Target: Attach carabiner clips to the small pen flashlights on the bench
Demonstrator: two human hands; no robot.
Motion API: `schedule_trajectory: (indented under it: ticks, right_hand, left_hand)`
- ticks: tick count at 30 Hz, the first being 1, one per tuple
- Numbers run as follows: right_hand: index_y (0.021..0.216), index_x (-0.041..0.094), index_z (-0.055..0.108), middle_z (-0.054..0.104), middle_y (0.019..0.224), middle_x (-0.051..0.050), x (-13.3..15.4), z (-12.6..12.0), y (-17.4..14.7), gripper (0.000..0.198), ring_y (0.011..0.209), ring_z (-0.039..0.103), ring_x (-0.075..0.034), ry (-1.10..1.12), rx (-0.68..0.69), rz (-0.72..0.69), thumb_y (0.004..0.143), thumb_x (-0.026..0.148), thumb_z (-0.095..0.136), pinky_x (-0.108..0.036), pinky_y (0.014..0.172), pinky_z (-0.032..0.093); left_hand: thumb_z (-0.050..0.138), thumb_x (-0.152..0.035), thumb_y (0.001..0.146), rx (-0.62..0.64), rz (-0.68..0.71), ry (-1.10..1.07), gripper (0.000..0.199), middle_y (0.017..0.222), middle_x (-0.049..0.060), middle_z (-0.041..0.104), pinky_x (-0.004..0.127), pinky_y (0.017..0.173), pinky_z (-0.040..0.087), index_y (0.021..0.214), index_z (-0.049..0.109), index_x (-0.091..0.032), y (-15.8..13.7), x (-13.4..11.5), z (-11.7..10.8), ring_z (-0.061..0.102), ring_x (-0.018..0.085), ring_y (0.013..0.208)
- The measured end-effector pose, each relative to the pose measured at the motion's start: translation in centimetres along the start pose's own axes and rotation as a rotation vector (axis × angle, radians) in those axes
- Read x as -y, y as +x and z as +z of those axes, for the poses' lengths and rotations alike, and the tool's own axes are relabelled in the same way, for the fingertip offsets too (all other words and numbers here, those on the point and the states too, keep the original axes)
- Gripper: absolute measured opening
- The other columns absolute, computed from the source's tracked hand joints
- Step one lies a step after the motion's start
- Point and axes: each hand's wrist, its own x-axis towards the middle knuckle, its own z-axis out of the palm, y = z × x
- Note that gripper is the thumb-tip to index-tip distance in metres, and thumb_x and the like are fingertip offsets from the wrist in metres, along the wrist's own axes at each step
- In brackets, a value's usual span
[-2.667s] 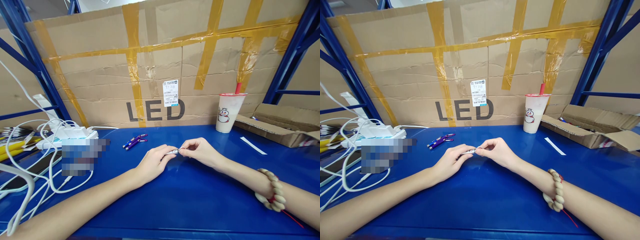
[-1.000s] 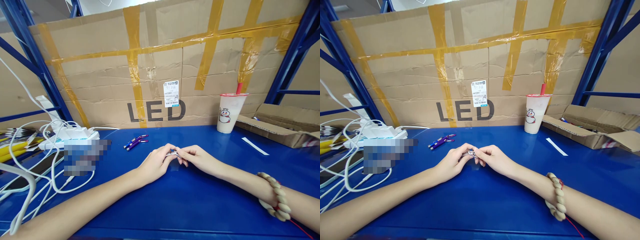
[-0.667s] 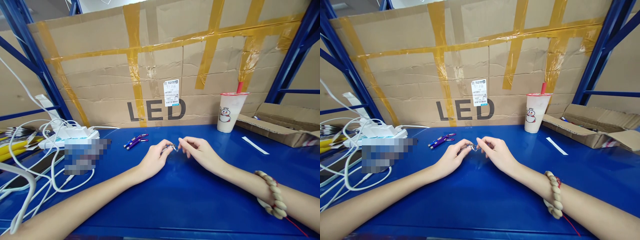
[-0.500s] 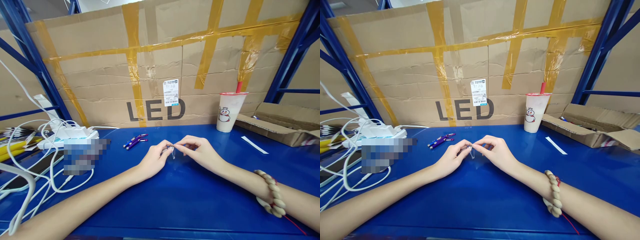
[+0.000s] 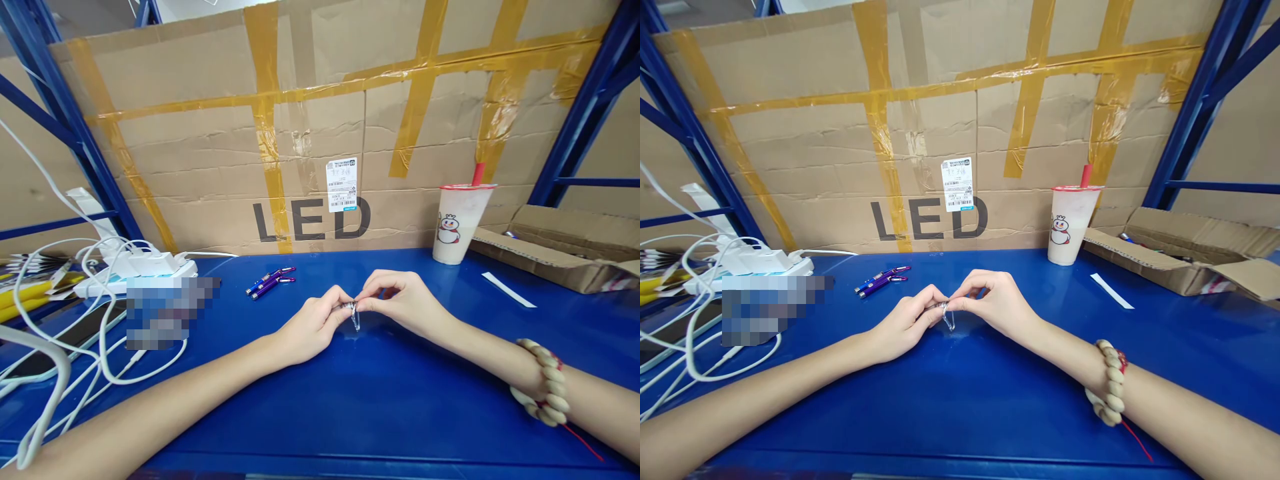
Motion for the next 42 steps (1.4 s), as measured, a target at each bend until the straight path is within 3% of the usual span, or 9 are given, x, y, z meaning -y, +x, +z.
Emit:
schedule_trajectory:
  ticks: [7,14,19,28,32,37,42]
  right_hand:
    - [0.067,0.016,0.068,0.059,0.071,-0.003,0.9,0.0,-0.3,0.027,0.065,0.052,-0.007,-0.04,0.007,-0.01,0.071,0.042,0.064,-0.019,0.056,0.037]
    - [0.068,0.014,0.066,0.06,0.071,-0.003,0.9,0.4,-0.4,0.027,0.06,0.051,-0.007,-0.006,0.035,0.116,0.07,0.04,0.064,-0.019,0.053,0.036]
    - [0.068,0.013,0.066,0.06,0.07,-0.003,0.9,0.5,-0.3,0.03,0.059,0.05,-0.007,-0.004,0.012,0.129,0.068,0.043,0.065,-0.018,0.052,0.036]
    - [0.07,0.011,0.064,0.06,0.066,-0.003,0.2,0.7,-0.1,0.035,0.057,0.048,-0.006,0.041,0.047,0.228,0.07,0.046,0.062,-0.018,0.052,0.037]
    - [0.075,0.01,0.064,0.06,0.067,-0.004,-0.3,0.9,0.0,0.039,0.058,0.05,-0.007,0.105,0.064,0.258,0.069,0.048,0.062,-0.018,0.055,0.04]
    - [0.088,0.009,0.063,0.059,0.072,-0.004,-0.3,1.2,0.3,0.044,0.057,0.05,-0.005,0.217,0.12,0.315,0.074,0.05,0.058,-0.016,0.05,0.038]
    - [0.091,0.008,0.063,0.058,0.073,-0.004,0.0,1.2,0.3,0.044,0.057,0.048,-0.003,0.269,0.131,0.339,0.074,0.049,0.058,-0.014,0.048,0.037]
  left_hand:
    - [0.034,-0.035,0.093,-0.019,0.002,0.054,0.022,0.078,0.0,0.056,0.021,0.061,0.035,0.094,0.044,-0.016,-0.2,0.1,0.2,0.05,0.009,0.067]
    - [0.036,-0.029,0.091,-0.074,0.019,0.122,0.016,0.079,0.001,0.057,0.021,0.062,0.035,0.088,0.044,-0.015,-0.1,0.1,0.4,0.051,0.01,0.069]
    - [0.038,-0.029,0.09,-0.131,0.02,0.114,0.016,0.084,0.002,0.06,0.021,0.066,0.038,0.086,0.044,-0.015,0.0,0.3,0.5,0.054,0.01,0.073]
    - [0.042,-0.029,0.089,-0.164,0.017,0.102,0.019,0.087,0.0,0.062,0.02,0.069,0.04,0.099,0.053,-0.018,0.2,0.3,0.5,0.056,0.009,0.076]
    - [0.043,-0.029,0.089,-0.17,0.004,0.092,0.021,0.088,-0.002,0.063,0.019,0.069,0.041,0.107,0.051,-0.02,0.3,0.4,0.4,0.058,0.008,0.078]
    - [0.044,-0.032,0.089,-0.202,-0.035,0.089,0.02,0.076,-0.005,0.062,0.02,0.063,0.04,0.105,0.049,-0.021,0.5,0.6,0.2,0.056,0.008,0.071]
    - [0.046,-0.033,0.088,-0.208,-0.06,0.07,0.021,0.077,-0.005,0.062,0.021,0.065,0.04,0.105,0.049,-0.022,0.5,0.5,0.2,0.057,0.009,0.073]
